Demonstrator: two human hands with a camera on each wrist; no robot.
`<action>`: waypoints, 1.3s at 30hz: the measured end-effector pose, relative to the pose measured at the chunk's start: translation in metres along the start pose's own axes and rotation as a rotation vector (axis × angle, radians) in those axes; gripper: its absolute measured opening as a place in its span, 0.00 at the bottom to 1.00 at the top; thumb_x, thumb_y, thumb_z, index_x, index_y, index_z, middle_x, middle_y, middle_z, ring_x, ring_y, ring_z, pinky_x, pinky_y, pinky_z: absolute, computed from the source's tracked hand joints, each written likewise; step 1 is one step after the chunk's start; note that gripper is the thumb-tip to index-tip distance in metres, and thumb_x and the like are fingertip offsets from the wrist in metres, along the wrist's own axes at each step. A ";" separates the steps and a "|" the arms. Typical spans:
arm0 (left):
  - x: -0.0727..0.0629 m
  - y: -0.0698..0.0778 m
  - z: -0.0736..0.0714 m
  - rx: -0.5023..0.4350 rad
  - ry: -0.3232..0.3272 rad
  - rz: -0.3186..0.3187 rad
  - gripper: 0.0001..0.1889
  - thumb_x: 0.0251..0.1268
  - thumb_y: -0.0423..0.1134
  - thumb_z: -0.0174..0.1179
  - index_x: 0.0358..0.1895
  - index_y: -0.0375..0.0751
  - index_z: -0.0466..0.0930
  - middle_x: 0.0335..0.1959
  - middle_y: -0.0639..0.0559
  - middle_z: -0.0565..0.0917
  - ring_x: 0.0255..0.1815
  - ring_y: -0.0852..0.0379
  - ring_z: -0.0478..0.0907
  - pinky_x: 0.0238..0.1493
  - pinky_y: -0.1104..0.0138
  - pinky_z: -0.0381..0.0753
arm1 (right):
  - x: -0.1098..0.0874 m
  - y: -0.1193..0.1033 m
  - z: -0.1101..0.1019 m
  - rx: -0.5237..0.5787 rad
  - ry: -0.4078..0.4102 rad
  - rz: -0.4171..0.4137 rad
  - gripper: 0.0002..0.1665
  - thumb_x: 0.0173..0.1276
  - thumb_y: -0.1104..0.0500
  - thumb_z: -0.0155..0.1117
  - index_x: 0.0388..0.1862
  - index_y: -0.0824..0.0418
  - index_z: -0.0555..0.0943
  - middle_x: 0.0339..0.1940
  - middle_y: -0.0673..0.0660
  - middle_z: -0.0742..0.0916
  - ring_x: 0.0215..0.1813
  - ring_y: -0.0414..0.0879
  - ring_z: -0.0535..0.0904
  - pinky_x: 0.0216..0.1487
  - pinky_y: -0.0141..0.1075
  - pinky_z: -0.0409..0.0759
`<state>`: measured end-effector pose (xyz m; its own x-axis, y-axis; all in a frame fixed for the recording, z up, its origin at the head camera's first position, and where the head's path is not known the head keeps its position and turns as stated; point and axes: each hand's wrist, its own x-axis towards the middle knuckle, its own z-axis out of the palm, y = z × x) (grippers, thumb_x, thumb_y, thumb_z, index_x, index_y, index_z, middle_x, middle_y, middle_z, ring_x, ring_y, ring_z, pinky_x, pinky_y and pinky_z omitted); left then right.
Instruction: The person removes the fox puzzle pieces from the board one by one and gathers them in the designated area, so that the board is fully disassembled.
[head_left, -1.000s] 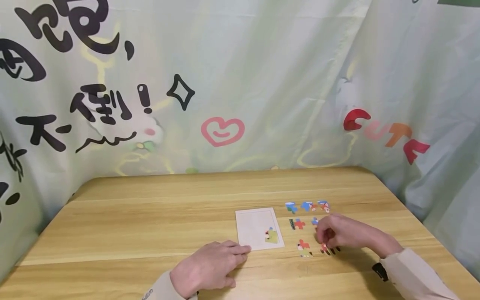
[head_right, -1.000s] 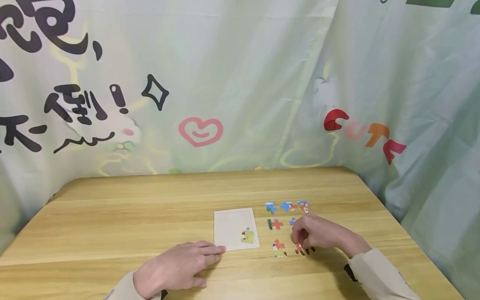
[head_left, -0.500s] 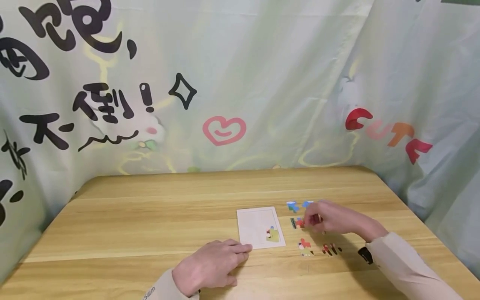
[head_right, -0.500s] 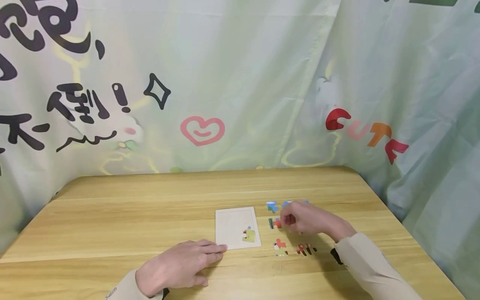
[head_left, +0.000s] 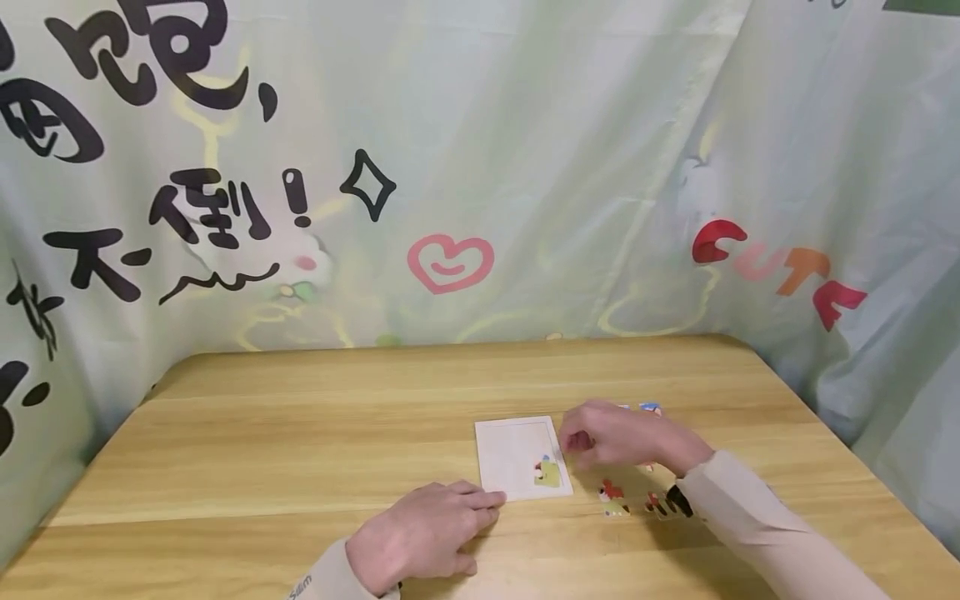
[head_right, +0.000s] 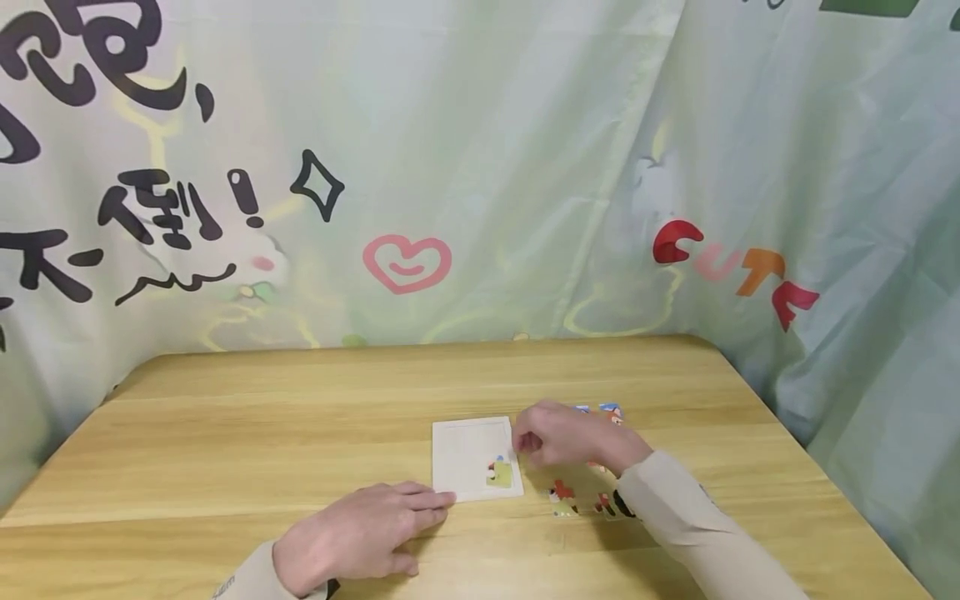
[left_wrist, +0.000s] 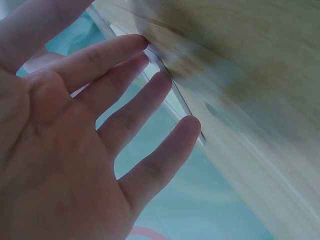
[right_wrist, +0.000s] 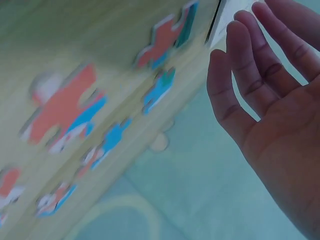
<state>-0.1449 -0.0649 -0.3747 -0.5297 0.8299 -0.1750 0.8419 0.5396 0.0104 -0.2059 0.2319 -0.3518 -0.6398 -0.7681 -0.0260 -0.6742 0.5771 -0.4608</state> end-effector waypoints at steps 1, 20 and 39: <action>0.000 0.000 0.000 0.003 0.001 0.000 0.32 0.63 0.53 0.70 0.69 0.48 0.77 0.74 0.63 0.69 0.71 0.61 0.67 0.64 0.65 0.74 | 0.002 -0.001 0.002 0.003 -0.001 -0.002 0.09 0.59 0.72 0.69 0.36 0.61 0.86 0.31 0.43 0.82 0.33 0.33 0.73 0.35 0.29 0.78; -0.003 0.008 0.005 0.119 -0.089 -0.005 0.45 0.57 0.73 0.61 0.77 0.60 0.65 0.78 0.62 0.61 0.76 0.61 0.59 0.69 0.61 0.70 | 0.014 -0.011 0.028 -0.163 0.028 0.051 0.11 0.58 0.61 0.79 0.38 0.59 0.86 0.30 0.43 0.75 0.29 0.32 0.67 0.31 0.27 0.73; -0.002 0.008 0.007 0.097 -0.105 -0.033 0.48 0.54 0.75 0.62 0.78 0.60 0.64 0.79 0.61 0.59 0.78 0.61 0.55 0.67 0.59 0.72 | 0.010 -0.011 0.014 0.048 0.077 -0.011 0.14 0.66 0.73 0.66 0.29 0.55 0.77 0.23 0.40 0.77 0.27 0.31 0.68 0.28 0.28 0.73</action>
<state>-0.1358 -0.0635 -0.3811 -0.5479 0.7900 -0.2753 0.8329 0.5458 -0.0914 -0.1999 0.2142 -0.3591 -0.6602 -0.7497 0.0465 -0.6638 0.5534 -0.5031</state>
